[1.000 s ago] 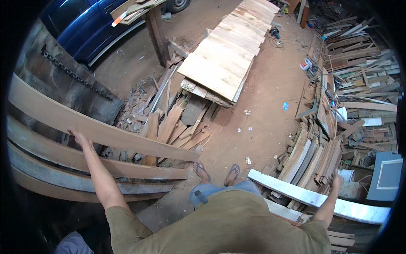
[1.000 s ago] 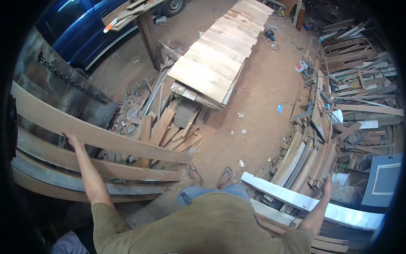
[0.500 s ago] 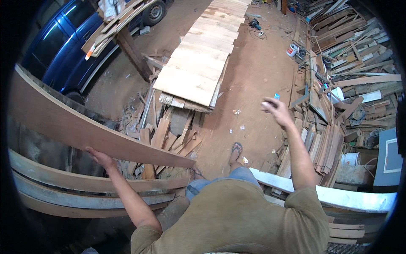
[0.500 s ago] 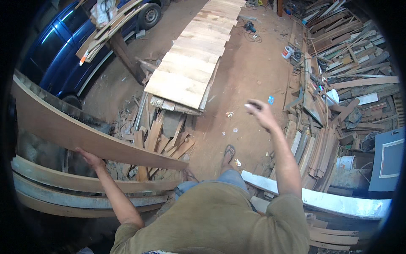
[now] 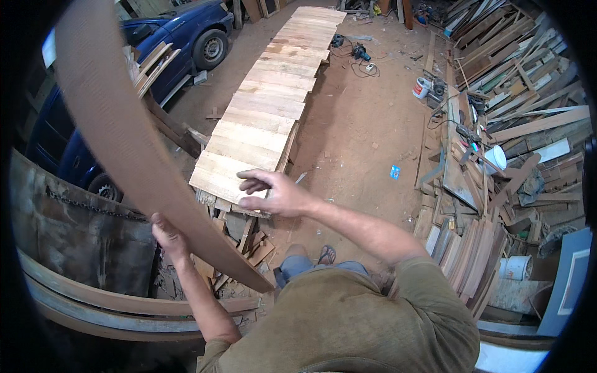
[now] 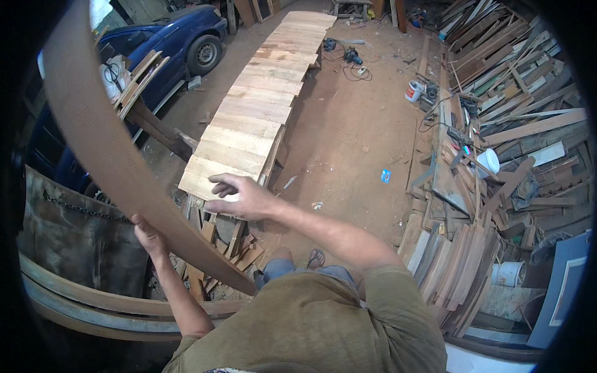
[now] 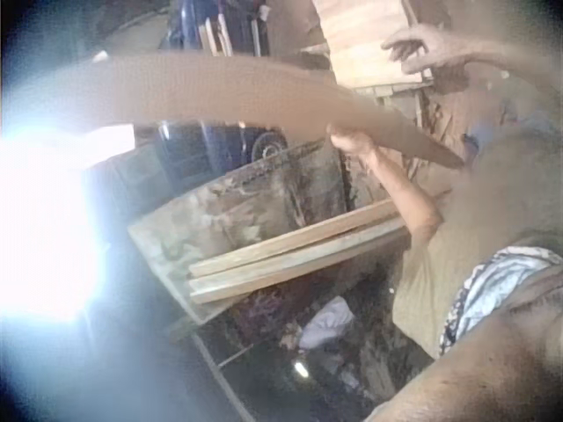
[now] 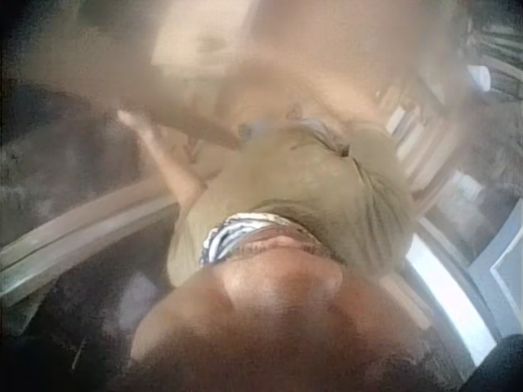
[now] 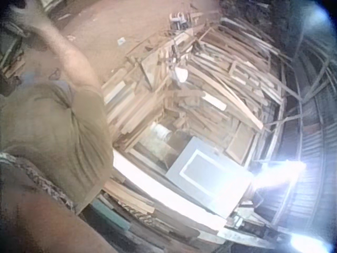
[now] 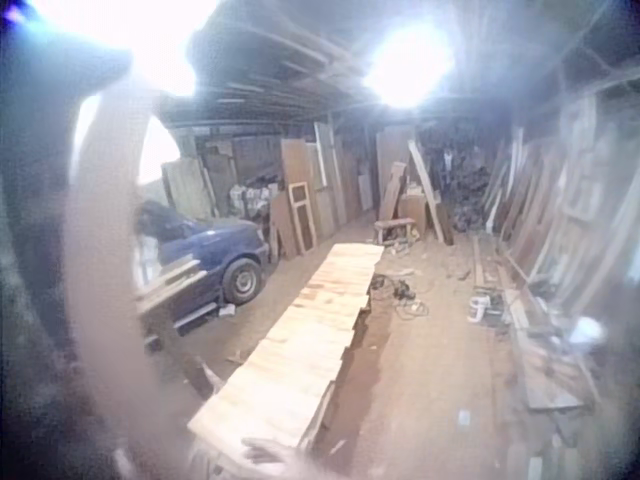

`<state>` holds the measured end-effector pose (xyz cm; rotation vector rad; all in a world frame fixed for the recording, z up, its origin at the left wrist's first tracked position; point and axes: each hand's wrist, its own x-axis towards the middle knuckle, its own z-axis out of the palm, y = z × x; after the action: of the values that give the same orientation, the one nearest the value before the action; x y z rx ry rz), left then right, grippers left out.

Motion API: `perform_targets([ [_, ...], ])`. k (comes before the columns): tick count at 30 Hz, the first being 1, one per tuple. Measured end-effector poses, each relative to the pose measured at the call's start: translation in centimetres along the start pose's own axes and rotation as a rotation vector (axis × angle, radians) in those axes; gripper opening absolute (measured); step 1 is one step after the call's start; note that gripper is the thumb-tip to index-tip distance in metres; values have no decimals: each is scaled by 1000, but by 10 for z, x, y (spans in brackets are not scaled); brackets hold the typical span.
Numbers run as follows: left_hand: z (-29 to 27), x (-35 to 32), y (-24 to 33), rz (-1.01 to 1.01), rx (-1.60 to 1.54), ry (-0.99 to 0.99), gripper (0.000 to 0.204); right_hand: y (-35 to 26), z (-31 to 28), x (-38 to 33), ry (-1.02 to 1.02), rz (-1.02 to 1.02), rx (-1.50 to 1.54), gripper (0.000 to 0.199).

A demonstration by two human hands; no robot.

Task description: The person arranges wooden planks on the floor, aligns them side by side, and uses a circular saw to trim the edges. They then use a hand planer to smooth the surface of the assembled planks.

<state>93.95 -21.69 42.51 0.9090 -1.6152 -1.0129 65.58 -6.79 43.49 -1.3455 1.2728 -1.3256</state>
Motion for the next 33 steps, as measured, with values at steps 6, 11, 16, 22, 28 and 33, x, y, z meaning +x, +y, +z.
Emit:
perform_targets([
  [6, 196, 9, 40, -19, -13, -203, 70, 42, -35, 20, 325, -45, 509, 59],
  [11, 318, 25, -16, -203, 241, -351, 64, 113, -120, 38, 772, 225, 470, 61],
  [16, 443, 79, -45, -331, 424, -528, 66, 208, -227, 71, 967, 335, 561, 77],
  [22, 522, 102, -150, -328, 127, -552, 60, 226, -346, 117, 834, 494, 946, 91],
  [28, 553, 154, -222, -1092, -121, -415, 57, 221, -445, 163, 986, 738, 714, 103],
  [33, 674, 197, -318, -1266, -304, -159, 80, 313, -527, 173, 953, 751, 814, 101],
])
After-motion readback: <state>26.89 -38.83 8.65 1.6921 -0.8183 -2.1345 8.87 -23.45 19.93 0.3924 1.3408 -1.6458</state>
